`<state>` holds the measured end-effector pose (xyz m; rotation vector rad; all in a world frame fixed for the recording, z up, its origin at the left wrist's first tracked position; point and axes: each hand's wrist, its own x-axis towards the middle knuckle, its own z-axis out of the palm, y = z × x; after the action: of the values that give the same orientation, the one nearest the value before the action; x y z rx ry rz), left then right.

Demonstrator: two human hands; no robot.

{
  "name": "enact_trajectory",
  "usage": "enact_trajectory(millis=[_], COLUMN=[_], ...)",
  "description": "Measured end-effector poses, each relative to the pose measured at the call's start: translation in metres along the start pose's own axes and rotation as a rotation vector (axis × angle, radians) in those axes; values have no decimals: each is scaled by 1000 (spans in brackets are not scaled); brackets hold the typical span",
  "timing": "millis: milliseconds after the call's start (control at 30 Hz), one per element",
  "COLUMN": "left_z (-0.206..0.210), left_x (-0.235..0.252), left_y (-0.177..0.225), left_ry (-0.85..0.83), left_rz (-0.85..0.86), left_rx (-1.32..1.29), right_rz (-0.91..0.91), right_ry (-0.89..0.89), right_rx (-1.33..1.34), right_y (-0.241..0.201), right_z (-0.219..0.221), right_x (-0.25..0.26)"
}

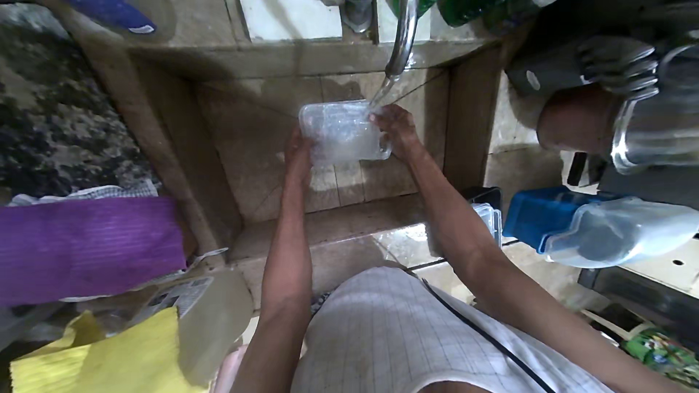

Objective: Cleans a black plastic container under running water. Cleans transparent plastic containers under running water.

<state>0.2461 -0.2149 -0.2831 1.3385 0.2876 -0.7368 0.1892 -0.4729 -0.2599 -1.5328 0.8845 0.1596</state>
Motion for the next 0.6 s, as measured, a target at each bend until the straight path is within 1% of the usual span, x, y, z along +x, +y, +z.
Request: enact_trajectory(millis=[133, 200, 300, 400, 500, 600], left_z=[-2, 0, 3, 4, 5, 9], left_x=[-6, -9, -11, -9, -7, -9], left_y=[3, 4, 3, -3, -9, -7], left_ry=[92, 105, 51, -30, -87, -55], left_rz=[-41, -42, -55, -92, -112, -138], left_rx=[-40, -64, -111, -184, -350, -390], right_rz=[14, -22, -87, -25, 38, 46], right_ry=[16, -6, -22, -6, -25, -92], right_rx=[-37, -38, -74, -182, -187, -169], right_y=[-2, 1, 2, -9, -13, -9], right_z=[-4, -4, 2, 7, 8, 10], right_x=[-2, -2, -1, -3, -6, -7])
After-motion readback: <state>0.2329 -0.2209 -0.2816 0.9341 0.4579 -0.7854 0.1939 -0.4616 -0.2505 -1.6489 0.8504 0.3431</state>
